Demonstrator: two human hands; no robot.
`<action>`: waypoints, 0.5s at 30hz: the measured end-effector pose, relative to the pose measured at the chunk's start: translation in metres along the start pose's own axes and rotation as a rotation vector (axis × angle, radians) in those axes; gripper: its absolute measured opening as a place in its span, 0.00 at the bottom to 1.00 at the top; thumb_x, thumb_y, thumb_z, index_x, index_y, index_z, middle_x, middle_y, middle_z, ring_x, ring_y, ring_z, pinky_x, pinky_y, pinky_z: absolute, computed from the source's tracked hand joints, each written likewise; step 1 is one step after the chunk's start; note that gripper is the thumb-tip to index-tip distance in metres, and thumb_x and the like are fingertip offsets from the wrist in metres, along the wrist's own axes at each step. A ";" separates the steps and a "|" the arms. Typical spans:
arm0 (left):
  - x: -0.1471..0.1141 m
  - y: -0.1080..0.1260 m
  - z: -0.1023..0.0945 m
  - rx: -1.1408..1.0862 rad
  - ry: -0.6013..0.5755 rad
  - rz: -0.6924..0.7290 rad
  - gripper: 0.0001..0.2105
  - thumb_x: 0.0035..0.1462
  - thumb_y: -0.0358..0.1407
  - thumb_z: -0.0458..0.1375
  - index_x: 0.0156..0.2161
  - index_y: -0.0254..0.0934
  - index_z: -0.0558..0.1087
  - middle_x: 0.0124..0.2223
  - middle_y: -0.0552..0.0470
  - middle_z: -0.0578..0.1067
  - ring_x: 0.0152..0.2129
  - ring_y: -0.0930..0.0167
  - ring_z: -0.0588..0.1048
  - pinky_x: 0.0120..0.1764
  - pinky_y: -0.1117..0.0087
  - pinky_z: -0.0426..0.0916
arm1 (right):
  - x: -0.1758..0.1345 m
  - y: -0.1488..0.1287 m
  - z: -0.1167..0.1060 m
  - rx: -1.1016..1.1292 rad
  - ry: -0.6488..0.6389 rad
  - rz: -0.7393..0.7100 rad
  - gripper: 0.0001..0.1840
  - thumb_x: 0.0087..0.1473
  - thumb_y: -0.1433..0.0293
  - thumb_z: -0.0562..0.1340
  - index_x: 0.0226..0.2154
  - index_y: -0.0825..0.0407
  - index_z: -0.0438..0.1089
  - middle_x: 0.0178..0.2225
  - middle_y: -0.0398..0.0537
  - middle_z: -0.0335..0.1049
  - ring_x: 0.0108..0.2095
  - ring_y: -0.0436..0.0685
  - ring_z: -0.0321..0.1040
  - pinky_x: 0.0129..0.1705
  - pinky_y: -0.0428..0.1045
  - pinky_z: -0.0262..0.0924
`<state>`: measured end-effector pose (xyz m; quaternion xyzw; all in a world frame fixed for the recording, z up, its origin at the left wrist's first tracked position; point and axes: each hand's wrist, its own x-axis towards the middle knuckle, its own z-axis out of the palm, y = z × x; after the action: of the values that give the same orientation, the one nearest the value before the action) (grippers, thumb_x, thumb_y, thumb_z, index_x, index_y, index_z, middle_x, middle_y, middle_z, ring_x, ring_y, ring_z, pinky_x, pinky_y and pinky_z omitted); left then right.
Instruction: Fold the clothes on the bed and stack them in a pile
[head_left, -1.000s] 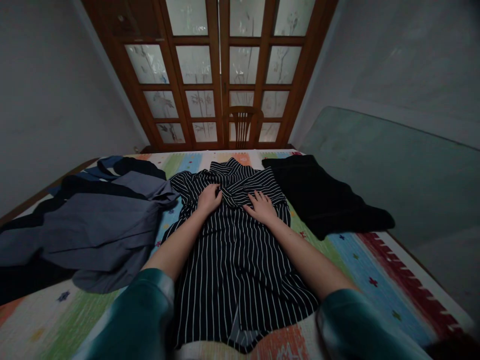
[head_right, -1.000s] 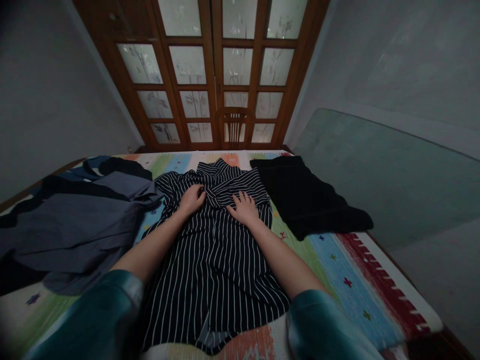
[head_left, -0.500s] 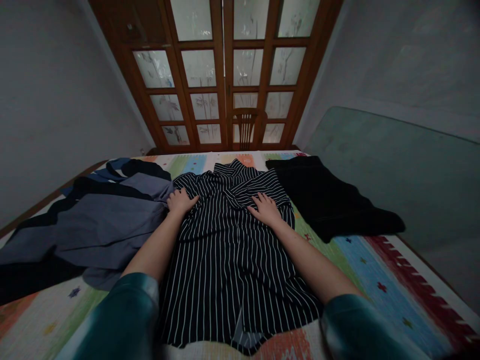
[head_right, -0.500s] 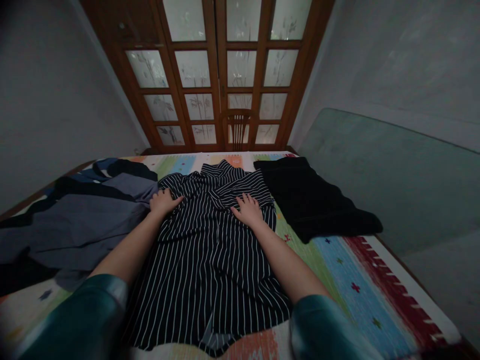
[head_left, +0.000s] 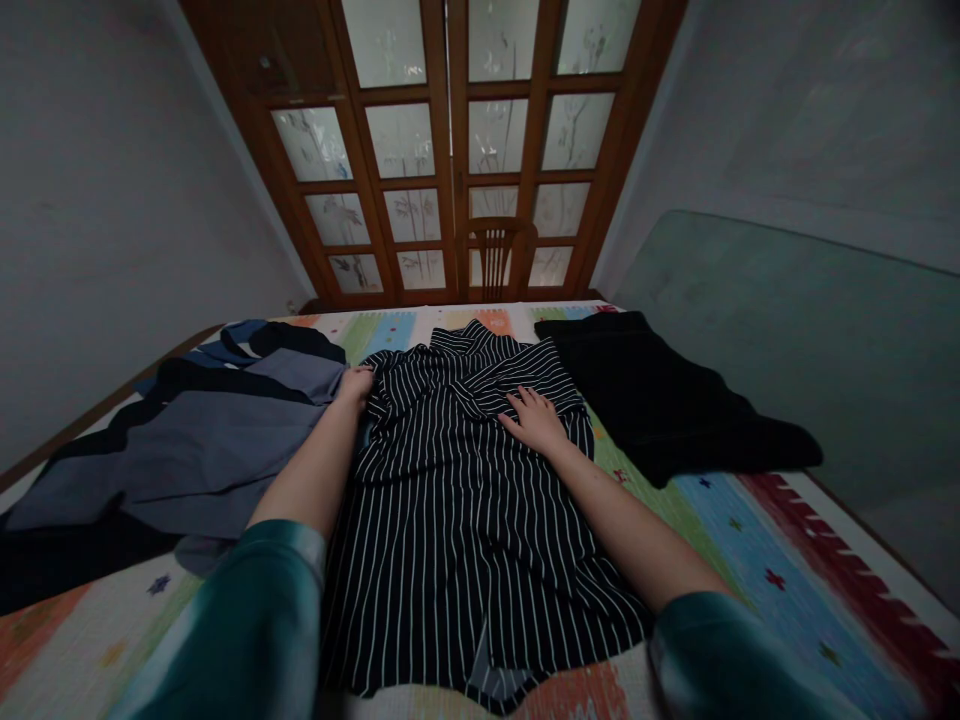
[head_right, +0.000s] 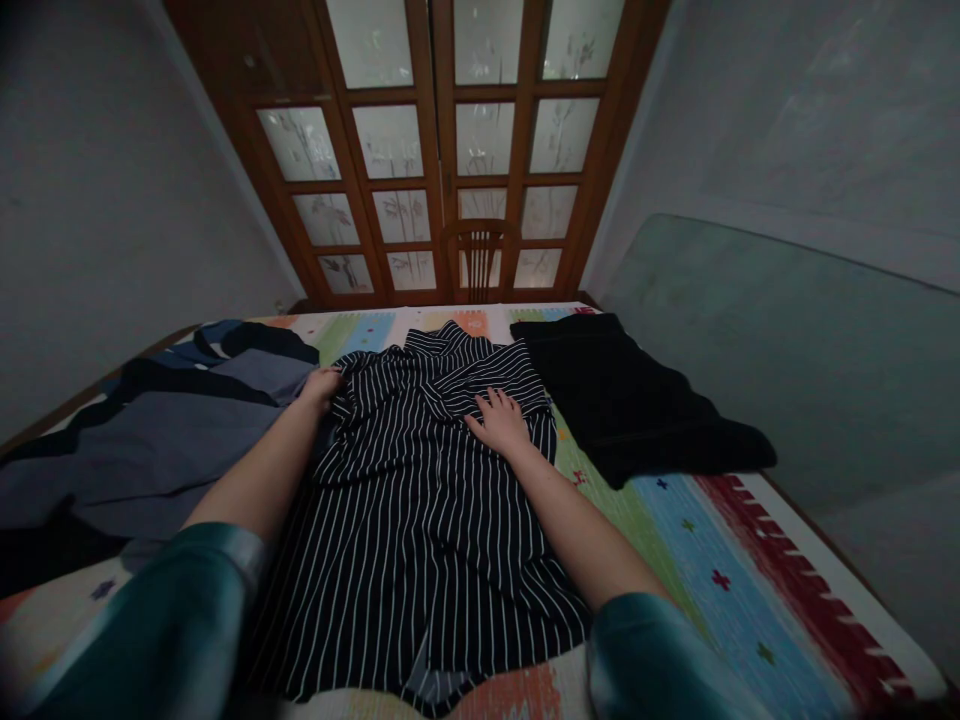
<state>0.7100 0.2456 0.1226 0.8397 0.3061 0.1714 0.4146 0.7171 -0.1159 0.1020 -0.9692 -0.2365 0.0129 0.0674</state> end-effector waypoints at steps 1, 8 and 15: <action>0.003 0.000 -0.004 -0.033 0.018 -0.043 0.16 0.46 0.28 0.52 0.42 0.29 0.72 0.30 0.45 0.77 0.30 0.62 0.78 0.35 0.61 0.73 | 0.000 0.000 0.000 0.001 -0.001 0.000 0.34 0.63 0.51 0.46 0.64 0.52 0.55 0.67 0.57 0.46 0.67 0.66 0.41 0.64 0.60 0.39; 0.012 0.002 -0.025 -0.571 -0.105 -0.361 0.11 0.48 0.37 0.54 0.36 0.34 0.74 0.26 0.45 0.76 0.26 0.60 0.77 0.33 0.54 0.75 | 0.000 -0.001 0.000 -0.003 0.002 0.005 0.34 0.63 0.52 0.47 0.64 0.53 0.55 0.67 0.57 0.47 0.67 0.66 0.41 0.64 0.60 0.39; 0.013 0.009 -0.017 -0.478 -0.167 -0.331 0.17 0.47 0.33 0.57 0.44 0.34 0.75 0.36 0.43 0.80 0.34 0.60 0.79 0.40 0.55 0.75 | -0.001 -0.001 0.000 -0.009 0.009 0.002 0.34 0.63 0.52 0.47 0.64 0.52 0.55 0.67 0.57 0.47 0.67 0.66 0.42 0.64 0.60 0.40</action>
<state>0.7136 0.2596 0.1405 0.6680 0.3546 0.0992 0.6466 0.7160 -0.1157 0.1020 -0.9698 -0.2351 0.0077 0.0640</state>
